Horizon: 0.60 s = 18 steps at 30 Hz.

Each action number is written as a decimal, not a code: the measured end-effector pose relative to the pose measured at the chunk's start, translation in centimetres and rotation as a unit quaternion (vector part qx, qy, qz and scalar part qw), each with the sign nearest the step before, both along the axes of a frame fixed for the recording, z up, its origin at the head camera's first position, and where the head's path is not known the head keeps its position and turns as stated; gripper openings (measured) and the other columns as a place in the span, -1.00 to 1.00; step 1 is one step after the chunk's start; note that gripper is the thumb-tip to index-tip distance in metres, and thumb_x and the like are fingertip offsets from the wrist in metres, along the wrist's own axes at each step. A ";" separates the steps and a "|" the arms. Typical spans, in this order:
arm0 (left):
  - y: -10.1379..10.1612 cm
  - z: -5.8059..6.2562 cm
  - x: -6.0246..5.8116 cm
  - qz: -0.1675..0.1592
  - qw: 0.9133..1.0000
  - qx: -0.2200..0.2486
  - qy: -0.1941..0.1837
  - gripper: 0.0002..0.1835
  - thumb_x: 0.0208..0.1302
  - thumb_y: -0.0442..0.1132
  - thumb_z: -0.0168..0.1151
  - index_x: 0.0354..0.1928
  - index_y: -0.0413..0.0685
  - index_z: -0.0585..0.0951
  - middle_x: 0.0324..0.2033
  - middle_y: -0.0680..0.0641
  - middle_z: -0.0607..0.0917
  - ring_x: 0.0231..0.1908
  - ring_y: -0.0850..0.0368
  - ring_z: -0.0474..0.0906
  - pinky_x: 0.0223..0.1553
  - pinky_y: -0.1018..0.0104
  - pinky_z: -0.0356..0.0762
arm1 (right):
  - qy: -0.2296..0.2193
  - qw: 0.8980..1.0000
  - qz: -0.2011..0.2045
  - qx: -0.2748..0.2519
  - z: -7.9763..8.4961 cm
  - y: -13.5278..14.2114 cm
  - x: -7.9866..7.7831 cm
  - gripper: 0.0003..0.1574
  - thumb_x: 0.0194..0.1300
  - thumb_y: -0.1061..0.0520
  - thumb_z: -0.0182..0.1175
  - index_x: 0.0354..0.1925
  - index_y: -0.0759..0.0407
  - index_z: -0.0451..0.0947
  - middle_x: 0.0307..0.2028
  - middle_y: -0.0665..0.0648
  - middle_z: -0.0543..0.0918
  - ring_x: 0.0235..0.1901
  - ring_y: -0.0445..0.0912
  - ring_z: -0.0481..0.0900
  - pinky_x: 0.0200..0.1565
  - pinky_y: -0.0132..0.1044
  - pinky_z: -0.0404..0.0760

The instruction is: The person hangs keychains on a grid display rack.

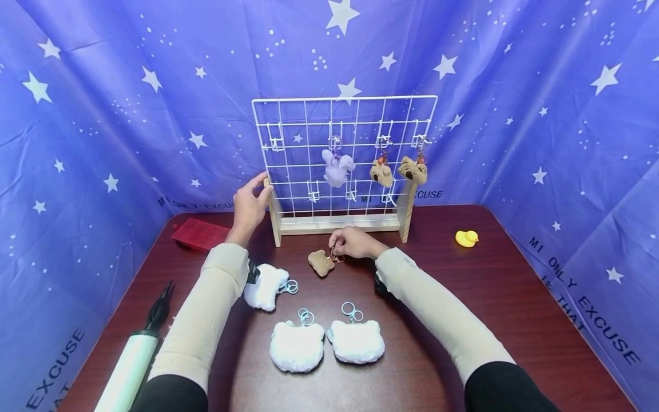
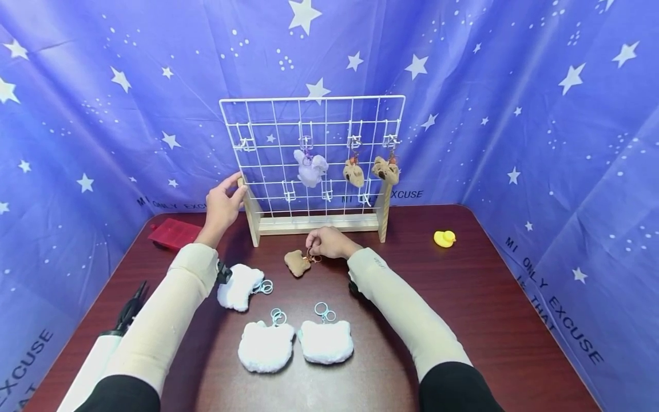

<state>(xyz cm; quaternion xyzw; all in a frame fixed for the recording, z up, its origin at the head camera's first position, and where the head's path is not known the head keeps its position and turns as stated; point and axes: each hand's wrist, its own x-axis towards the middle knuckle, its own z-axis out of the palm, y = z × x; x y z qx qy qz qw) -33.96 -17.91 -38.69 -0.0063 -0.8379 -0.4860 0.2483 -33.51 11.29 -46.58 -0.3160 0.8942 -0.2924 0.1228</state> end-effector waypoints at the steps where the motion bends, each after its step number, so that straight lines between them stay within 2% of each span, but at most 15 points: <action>1: 0.0 0.0 0.0 0.000 1.000 -0.001 0.000 -0.57 0.38 -0.18 0.35 0.27 0.15 0.65 0.05 -0.18 0.77 -0.17 -0.07 0.77 -0.42 0.47 0.74 | -0.004 1.000 0.004 -0.009 0.1 0.0 0.1 -0.88 0.24 0.25 0.36 -0.22 0.11 0.68 -0.45 -0.04 0.76 -0.47 -0.32 0.57 -0.25 -0.44 0.56; 4: 0.0 0.1 -0.1 -0.001 1.000 -0.003 0.000 -0.57 0.38 -0.18 0.35 0.28 0.16 0.64 0.06 -0.18 0.76 -0.15 -0.07 0.77 -0.35 0.35 0.79 | -0.022 0.999 0.011 -0.042 0.3 0.1 0.3 -0.80 0.25 0.27 0.34 -0.12 0.17 0.69 -0.44 0.00 0.77 -0.48 -0.31 0.56 -0.34 -0.46 0.54; 8: 0.0 0.1 -0.3 0.000 1.000 -0.008 0.004 -0.57 0.38 -0.18 0.35 0.27 0.14 0.65 0.05 -0.19 0.76 -0.13 -0.05 0.77 -0.31 0.26 0.81 | -0.044 0.997 0.010 -0.070 0.9 0.2 0.7 -0.79 0.27 0.26 0.35 -0.10 0.16 0.71 -0.48 -0.03 0.72 -0.49 -0.29 0.52 -0.37 -0.46 0.51; 15: 0.0 -0.1 -0.3 0.004 1.000 -0.007 0.000 -0.57 0.39 -0.19 0.33 0.28 0.16 0.64 0.07 -0.17 0.76 -0.14 -0.08 0.77 -0.37 0.38 0.78 | -0.030 0.996 0.018 -0.078 1.9 0.2 1.0 -0.72 0.31 0.23 0.35 0.00 0.11 0.73 -0.42 -0.04 0.75 -0.38 -0.28 0.59 -0.20 -0.44 0.60; 18: 0.1 -0.1 -0.2 0.005 1.000 -0.009 -0.002 -0.57 0.39 -0.18 0.33 0.28 0.17 0.64 0.07 -0.17 0.76 -0.15 -0.09 0.77 -0.38 0.39 0.77 | -0.023 0.996 0.024 -0.084 2.2 0.2 1.1 -0.67 0.31 0.23 0.34 0.05 0.13 0.73 -0.37 0.00 0.79 -0.36 -0.28 0.61 -0.20 -0.44 0.61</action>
